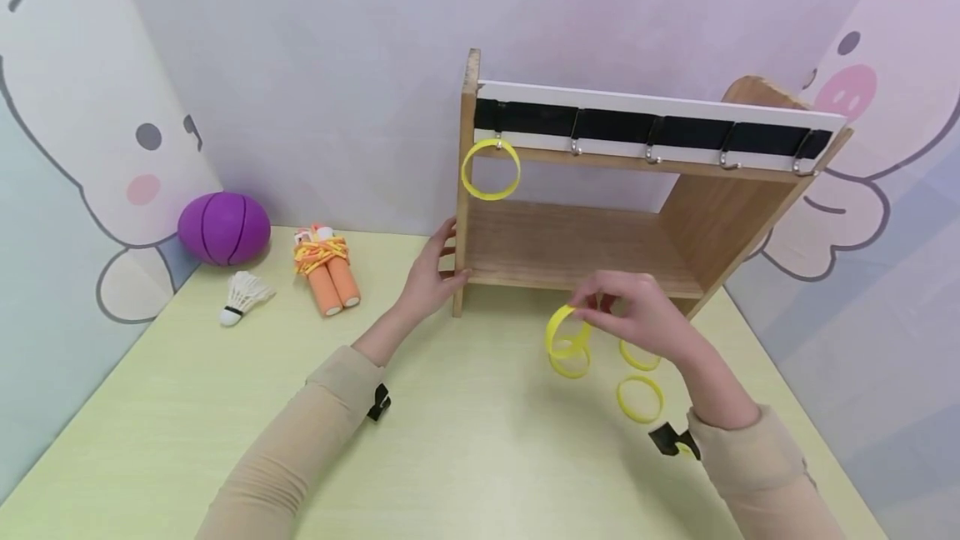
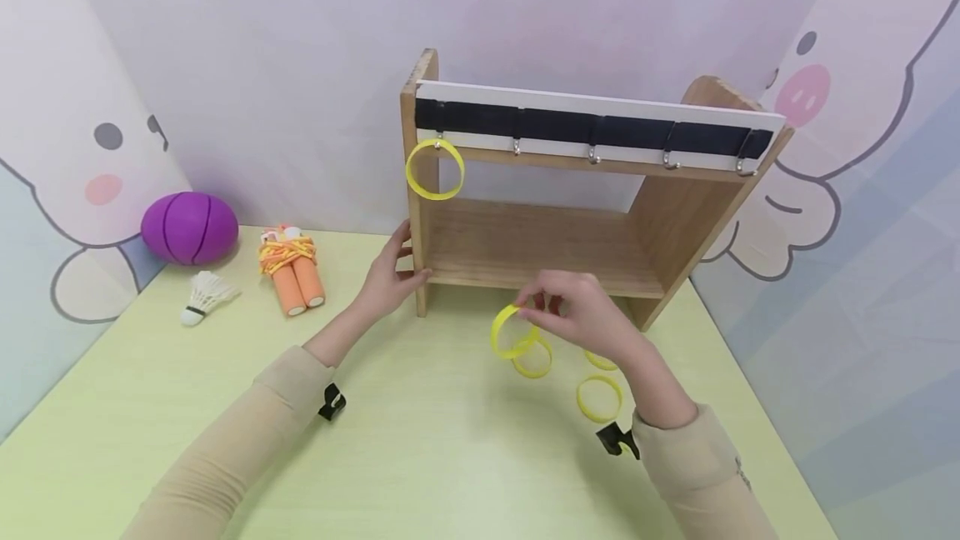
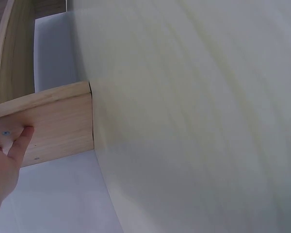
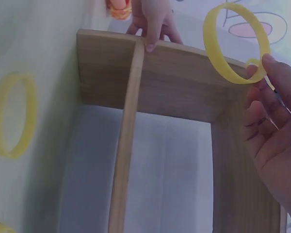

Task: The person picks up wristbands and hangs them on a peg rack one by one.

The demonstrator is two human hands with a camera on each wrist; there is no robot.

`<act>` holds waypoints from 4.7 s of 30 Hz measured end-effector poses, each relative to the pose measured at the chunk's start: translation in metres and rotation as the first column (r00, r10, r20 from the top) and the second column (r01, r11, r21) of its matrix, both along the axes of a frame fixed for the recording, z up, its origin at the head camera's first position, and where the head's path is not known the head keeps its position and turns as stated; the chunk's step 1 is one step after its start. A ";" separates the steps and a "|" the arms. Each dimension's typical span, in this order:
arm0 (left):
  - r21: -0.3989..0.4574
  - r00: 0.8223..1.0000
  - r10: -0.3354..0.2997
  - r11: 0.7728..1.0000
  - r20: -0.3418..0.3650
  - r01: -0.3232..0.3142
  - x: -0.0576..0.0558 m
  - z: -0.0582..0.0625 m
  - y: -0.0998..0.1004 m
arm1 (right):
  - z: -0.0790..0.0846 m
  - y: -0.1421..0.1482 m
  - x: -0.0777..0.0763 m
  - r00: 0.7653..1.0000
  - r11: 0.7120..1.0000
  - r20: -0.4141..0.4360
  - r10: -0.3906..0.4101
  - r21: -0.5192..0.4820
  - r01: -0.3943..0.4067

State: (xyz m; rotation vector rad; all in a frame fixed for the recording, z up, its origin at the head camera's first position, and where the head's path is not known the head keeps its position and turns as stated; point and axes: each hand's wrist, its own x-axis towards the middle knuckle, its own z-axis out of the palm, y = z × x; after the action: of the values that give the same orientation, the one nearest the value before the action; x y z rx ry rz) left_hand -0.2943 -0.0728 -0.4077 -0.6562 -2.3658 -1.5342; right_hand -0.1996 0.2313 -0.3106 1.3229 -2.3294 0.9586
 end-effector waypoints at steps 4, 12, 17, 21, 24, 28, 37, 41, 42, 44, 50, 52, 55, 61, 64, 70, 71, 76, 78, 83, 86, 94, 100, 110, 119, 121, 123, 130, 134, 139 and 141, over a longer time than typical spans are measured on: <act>0.008 1.000 -0.008 1.000 -0.009 0.008 0.000 0.000 0.000 | 0.013 -0.004 0.001 0.999 0.996 -0.012 -0.047 -0.078 0.045; 0.006 1.000 -0.002 1.000 -0.023 0.003 0.000 -0.001 0.000 | 0.040 -0.011 0.001 0.991 0.951 0.000 -0.132 -0.282 0.127; 0.006 1.000 0.003 1.000 -0.016 -0.003 0.000 -0.002 -0.001 | 0.054 -0.017 0.000 0.991 0.876 0.053 -0.125 -0.464 0.135; 0.009 1.000 0.002 1.000 -0.004 -0.002 0.000 -0.001 -0.002 | 0.065 -0.022 -0.005 0.986 0.786 0.101 -0.131 -0.596 0.165; 0.013 1.000 -0.005 1.000 -0.008 0.006 0.000 -0.001 -0.002 | 0.071 -0.024 -0.010 0.978 0.727 0.128 -0.163 -0.655 0.207; 0.015 1.000 -0.007 1.000 -0.014 0.008 0.000 -0.001 -0.001 | 0.079 -0.029 -0.014 0.968 0.664 0.161 -0.195 -0.704 0.251; 0.010 1.000 0.000 1.000 -0.015 0.001 -0.002 -0.004 0.000 | 0.091 -0.047 -0.013 0.955 0.606 0.126 -0.269 -0.748 0.270; 0.007 1.000 -0.002 1.000 -0.017 0.002 -0.002 -0.003 0.000 | 0.089 -0.052 -0.015 0.944 0.578 0.138 -0.298 -0.762 0.294; 0.007 1.000 -0.002 1.000 -0.018 0.002 -0.002 -0.003 0.000 | 0.089 -0.053 -0.016 0.941 0.575 0.140 -0.307 -0.761 0.301; 0.013 1.000 -0.003 1.000 -0.020 0.004 -0.001 -0.002 -0.001 | 0.088 -0.055 -0.017 0.933 0.580 0.131 -0.335 -0.752 0.314; 0.019 1.000 -0.004 1.000 -0.018 0.004 -0.002 -0.002 -0.001 | 0.084 -0.058 -0.019 0.918 0.592 0.131 -0.374 -0.728 0.346; 0.015 1.000 -0.004 1.000 -0.022 0.005 -0.002 -0.002 0.000 | 0.083 -0.058 -0.020 0.917 0.592 0.152 -0.370 -0.722 0.359; 0.015 1.000 -0.007 1.000 -0.029 0.008 -0.002 -0.003 0.000 | 0.082 -0.057 -0.022 0.911 0.596 0.177 -0.373 -0.707 0.381; 0.023 1.000 -0.009 1.000 -0.018 0.010 -0.003 -0.002 0.001 | 0.080 -0.055 -0.021 0.899 0.631 0.163 -0.407 -0.661 0.405; 0.020 1.000 -0.001 1.000 -0.008 0.001 -0.002 -0.002 0.001 | 0.078 -0.052 -0.019 0.892 0.644 0.153 -0.426 -0.641 0.417; 0.011 1.000 0.001 1.000 -0.010 -0.001 -0.001 -0.001 0.000 | 0.068 -0.041 -0.017 0.871 0.671 0.115 -0.478 -0.591 0.447; 0.009 1.000 0.001 1.000 -0.012 -0.001 0.000 -0.001 0.000 | 0.065 -0.038 -0.017 0.869 0.680 0.106 -0.483 -0.580 0.449; 0.015 1.000 0.001 1.000 -0.015 -0.001 0.000 -0.001 -0.001 | 0.047 -0.024 -0.015 0.876 0.740 0.042 -0.481 -0.517 0.431; 0.019 1.000 0.002 1.000 -0.013 -0.002 -0.001 -0.001 -0.001 | 0.040 -0.021 -0.012 0.880 0.764 0.017 -0.474 -0.488 0.421; 0.022 1.000 -0.002 1.000 -0.009 0.003 -0.002 -0.001 0.000 | 0.022 -0.012 -0.007 0.894 0.823 -0.027 -0.447 -0.403 0.400; 0.021 1.000 -0.007 1.000 -0.014 0.008 -0.001 -0.001 0.001 | 0.009 -0.006 -0.007 0.907 0.856 -0.049 -0.418 -0.355 0.375; 0.032 1.000 -0.005 0.999 -0.001 0.005 0.000 0.001 0.000 | -0.023 0.003 -0.006 0.937 0.917 -0.064 -0.343 -0.239 0.319; 0.023 1.000 -0.001 1.000 0.001 0.001 0.001 0.001 0.001 | -0.052 0.014 -0.008 0.947 0.945 -0.054 -0.317 -0.101 0.311; 0.027 1.000 0.003 1.000 -0.005 -0.003 -0.001 -0.001 0.001 | -0.090 0.032 -0.009 0.972 0.967 0.101 -0.211 0.167 0.193; 0.027 1.000 0.006 1.000 0.001 -0.006 0.000 0.000 0.001 | -0.107 0.042 -0.015 0.988 0.958 0.127 -0.087 0.284 0.048; 0.026 1.000 0.007 1.000 0.003 -0.007 0.000 -0.001 0.001 | -0.111 0.044 -0.018 0.991 0.954 0.125 -0.055 0.299 0.015; 0.022 1.000 0.009 1.000 0.006 -0.009 0.000 -0.001 0.001 | -0.115 0.047 -0.021 0.991 0.949 0.129 -0.034 0.316 -0.009; 0.011 1.000 0.013 1.000 0.008 -0.014 0.001 0.001 0.002 | -0.122 0.052 -0.028 0.988 0.940 0.154 0.030 0.330 -0.080; 0.015 1.000 0.009 1.000 0.008 -0.009 0.001 0.002 0.002 | -0.125 0.053 -0.031 0.978 0.937 0.203 0.045 0.331 -0.112; 0.021 1.000 0.005 1.000 0.012 -0.006 0.002 0.003 0.002 | -0.126 0.053 -0.033 0.966 0.932 0.255 0.039 0.339 -0.127; 0.021 1.000 0.005 1.000 0.010 -0.005 0.002 0.003 0.002 | -0.126 0.053 -0.033 0.964 0.931 0.265 0.036 0.342 -0.128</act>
State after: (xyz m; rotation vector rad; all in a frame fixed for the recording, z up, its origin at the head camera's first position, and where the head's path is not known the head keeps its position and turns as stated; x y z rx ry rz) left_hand -0.2927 -0.0707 -0.4047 -0.6393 -2.3535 -1.5610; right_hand -0.2329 0.2841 -0.4365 1.5200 -2.7681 0.7936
